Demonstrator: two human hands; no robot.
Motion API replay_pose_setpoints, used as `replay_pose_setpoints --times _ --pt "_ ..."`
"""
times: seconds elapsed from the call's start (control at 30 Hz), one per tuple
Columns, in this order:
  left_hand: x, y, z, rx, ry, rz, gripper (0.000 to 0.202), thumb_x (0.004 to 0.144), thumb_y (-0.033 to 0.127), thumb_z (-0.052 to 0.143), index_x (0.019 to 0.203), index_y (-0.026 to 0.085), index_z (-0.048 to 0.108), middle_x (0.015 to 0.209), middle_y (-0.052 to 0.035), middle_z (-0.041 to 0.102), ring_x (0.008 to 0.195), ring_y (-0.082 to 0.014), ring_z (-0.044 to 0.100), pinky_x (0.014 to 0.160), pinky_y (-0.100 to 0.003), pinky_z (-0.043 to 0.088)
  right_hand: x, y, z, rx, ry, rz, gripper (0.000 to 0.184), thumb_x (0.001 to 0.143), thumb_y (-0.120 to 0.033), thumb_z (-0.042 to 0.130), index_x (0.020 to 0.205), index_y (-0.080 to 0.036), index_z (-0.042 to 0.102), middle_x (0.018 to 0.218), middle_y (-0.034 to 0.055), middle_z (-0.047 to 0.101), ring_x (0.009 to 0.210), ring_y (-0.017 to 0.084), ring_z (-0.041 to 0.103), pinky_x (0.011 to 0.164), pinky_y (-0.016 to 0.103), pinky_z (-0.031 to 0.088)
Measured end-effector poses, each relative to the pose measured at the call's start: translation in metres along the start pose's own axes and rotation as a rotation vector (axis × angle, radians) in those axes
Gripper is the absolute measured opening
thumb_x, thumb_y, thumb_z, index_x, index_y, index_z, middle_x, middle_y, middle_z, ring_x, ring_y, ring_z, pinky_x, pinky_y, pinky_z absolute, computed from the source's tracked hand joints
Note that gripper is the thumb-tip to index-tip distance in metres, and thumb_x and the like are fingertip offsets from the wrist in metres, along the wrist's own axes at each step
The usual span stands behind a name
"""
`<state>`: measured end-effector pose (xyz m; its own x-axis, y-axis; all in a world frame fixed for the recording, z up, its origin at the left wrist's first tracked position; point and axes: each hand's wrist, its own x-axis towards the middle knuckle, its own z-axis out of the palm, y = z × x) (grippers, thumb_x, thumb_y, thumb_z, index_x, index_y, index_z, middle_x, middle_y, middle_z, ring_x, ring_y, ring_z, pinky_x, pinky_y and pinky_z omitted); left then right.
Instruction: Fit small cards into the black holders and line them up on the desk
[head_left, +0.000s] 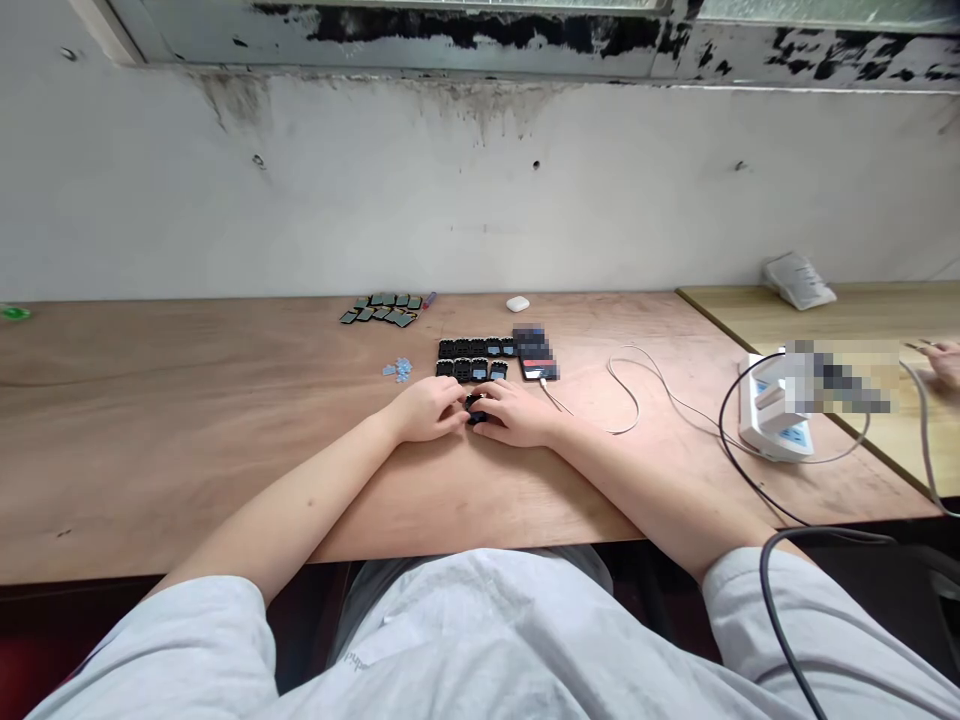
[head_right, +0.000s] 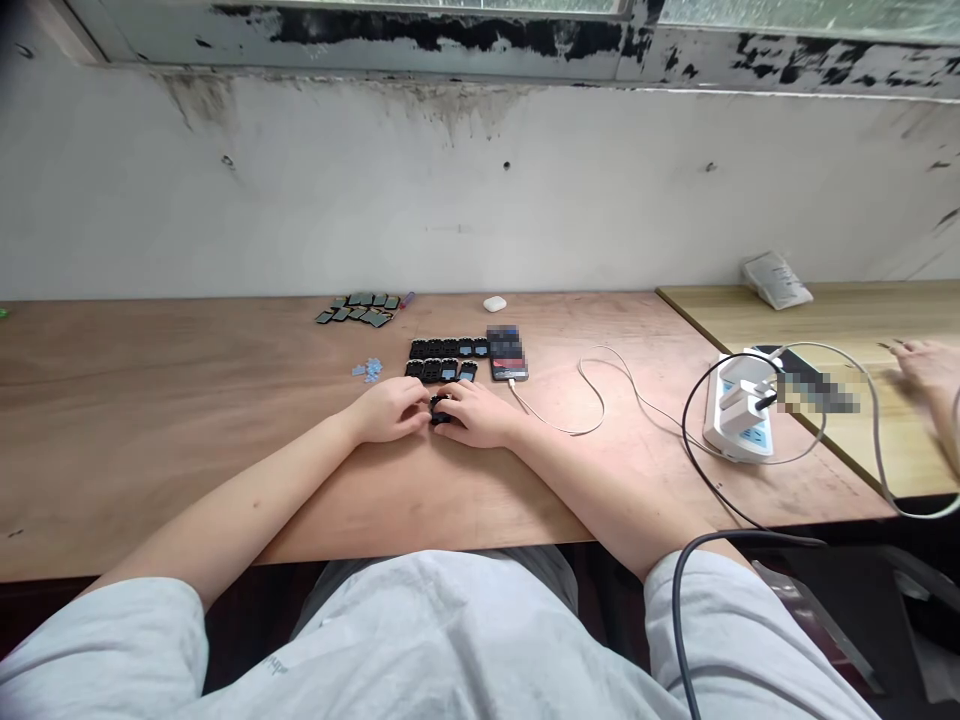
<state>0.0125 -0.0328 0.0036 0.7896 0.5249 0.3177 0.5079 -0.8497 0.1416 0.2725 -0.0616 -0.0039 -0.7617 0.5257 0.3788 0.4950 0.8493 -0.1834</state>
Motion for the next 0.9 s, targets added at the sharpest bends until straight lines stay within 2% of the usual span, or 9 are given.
replay_pose_setpoints --times 0.07,0.17,0.33,0.43,0.57,0.67,0.73,0.8,0.9 --pt "0.004 0.009 0.002 0.004 -0.048 0.035 0.034 0.098 0.053 0.058 0.105 0.021 0.064 0.101 -0.0097 0.067 0.091 -0.0257 0.062 0.081 -0.039 0.048 0.0 0.003 0.001 0.016 0.016 0.005 0.026 0.101 -0.039 0.065 0.12 -0.022 0.072 0.128 0.0137 0.064 0.114 0.029 0.06 0.097 0.045 0.052" --pt "0.009 0.018 0.004 0.038 -0.062 0.004 0.043 0.093 0.062 0.065 0.104 0.02 0.064 0.105 -0.0107 0.066 0.094 -0.0274 0.062 0.081 -0.041 0.049 -0.001 0.006 0.002 0.035 0.031 0.013 0.024 0.099 -0.033 0.067 0.118 -0.022 0.073 0.121 0.0131 0.064 0.105 0.027 0.06 0.092 0.042 0.053" --pt "0.009 0.019 0.007 0.004 -0.005 -0.051 0.026 0.097 0.046 0.064 0.102 0.02 0.065 0.102 -0.0096 0.066 0.096 -0.0269 0.061 0.083 -0.041 0.051 0.0 0.007 0.001 0.045 0.027 0.007 0.024 0.098 -0.022 0.061 0.119 -0.019 0.071 0.122 0.0131 0.065 0.108 0.026 0.061 0.093 0.039 0.052" --pt "0.006 0.016 0.009 -0.031 0.049 -0.033 0.014 0.094 0.033 0.064 0.099 0.021 0.065 0.098 -0.0087 0.066 0.095 -0.0261 0.061 0.085 -0.041 0.053 0.001 0.006 0.001 -0.032 0.054 0.105 0.022 0.1 -0.025 0.059 0.118 -0.019 0.07 0.122 0.0128 0.066 0.112 0.027 0.06 0.098 0.04 0.05" --pt "0.004 0.011 0.008 -0.08 0.142 0.009 0.007 0.091 0.022 0.062 0.097 0.021 0.065 0.1 -0.0087 0.066 0.096 -0.0242 0.063 0.087 -0.038 0.055 0.003 0.009 0.001 -0.176 0.119 0.289 0.024 0.105 -0.033 0.055 0.12 -0.019 0.069 0.132 0.0144 0.067 0.124 0.031 0.055 0.106 0.045 0.044" --pt "0.003 0.006 0.007 -0.122 0.211 0.001 0.01 0.09 0.02 0.062 0.098 0.022 0.066 0.106 -0.0085 0.066 0.093 -0.0207 0.066 0.084 -0.034 0.058 0.002 0.014 0.001 -0.228 0.105 0.377 0.026 0.107 -0.035 0.051 0.121 -0.02 0.068 0.136 0.014 0.067 0.128 0.033 0.053 0.107 0.047 0.041" --pt "0.002 0.0 0.007 -0.129 0.297 -0.02 0.011 0.091 0.021 0.061 0.101 0.021 0.067 0.111 -0.0092 0.067 0.096 -0.0201 0.068 0.086 -0.034 0.059 0.002 0.016 0.001 -0.245 0.077 0.402 0.025 0.108 -0.034 0.05 0.116 -0.02 0.069 0.132 0.0137 0.07 0.128 0.033 0.053 0.107 0.048 0.04" --pt "0.001 -0.007 0.007 -0.123 0.411 -0.066 0.011 0.094 0.023 0.059 0.101 0.021 0.067 0.111 -0.0095 0.07 0.101 -0.0211 0.07 0.091 -0.035 0.058 0.002 0.017 0.001 -0.256 0.046 0.41 0.024 0.107 -0.034 0.051 0.111 -0.02 0.07 0.128 0.0137 0.072 0.128 0.033 0.053 0.108 0.049 0.039" --pt "-0.002 -0.021 0.006 -0.122 0.56 -0.251 0.017 0.099 0.03 0.056 0.101 0.02 0.07 0.101 -0.0076 0.074 0.094 -0.0211 0.072 0.087 -0.035 0.059 0.002 0.016 0.001 -0.249 0.021 0.416 0.025 0.107 -0.035 0.05 0.11 -0.02 0.07 0.127 0.0134 0.073 0.128 0.033 0.054 0.108 0.049 0.037"
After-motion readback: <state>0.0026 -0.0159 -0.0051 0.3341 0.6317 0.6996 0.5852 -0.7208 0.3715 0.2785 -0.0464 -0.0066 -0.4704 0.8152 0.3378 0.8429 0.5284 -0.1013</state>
